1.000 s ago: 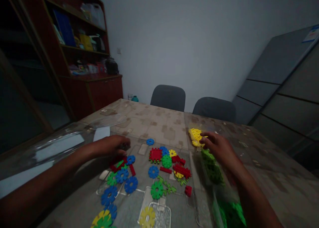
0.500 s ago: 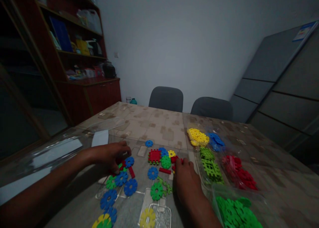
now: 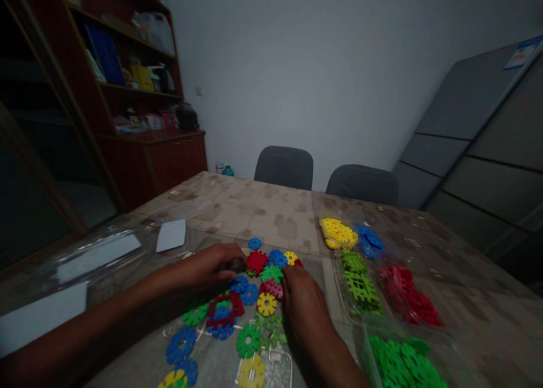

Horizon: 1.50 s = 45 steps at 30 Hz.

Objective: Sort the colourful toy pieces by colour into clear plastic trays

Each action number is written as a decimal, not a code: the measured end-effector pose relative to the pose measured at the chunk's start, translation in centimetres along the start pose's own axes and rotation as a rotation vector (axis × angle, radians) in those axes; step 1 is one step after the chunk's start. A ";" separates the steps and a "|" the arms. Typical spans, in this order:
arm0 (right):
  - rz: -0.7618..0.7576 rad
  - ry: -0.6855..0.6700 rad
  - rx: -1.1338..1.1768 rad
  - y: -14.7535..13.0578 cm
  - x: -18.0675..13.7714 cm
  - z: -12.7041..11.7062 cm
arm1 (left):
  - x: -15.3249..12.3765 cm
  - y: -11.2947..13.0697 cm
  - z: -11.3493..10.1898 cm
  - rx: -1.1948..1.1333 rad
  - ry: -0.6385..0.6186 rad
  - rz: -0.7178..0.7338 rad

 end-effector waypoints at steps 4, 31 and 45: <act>0.019 -0.019 -0.023 0.1 -0.1 0.3 | 0.5 -0.3 0.4 0.035 0.082 0.077; -0.204 -0.092 -0.013 -4.3 0.0 1.2 | -0.5 -1.5 -0.9 0.082 -0.152 0.019; -0.081 -0.126 -0.219 -4.8 5.4 0.9 | -1.1 -4.5 -0.9 0.144 -0.193 -0.174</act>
Point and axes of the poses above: each hand's wrist, its own x-axis towards the middle knuckle, its own z-axis out of the palm, y = z × x, the point moved 9 cm from there along x, towards the middle knuckle, and after that the axes turned 6 degrees about -z, right-handed, at the moved point
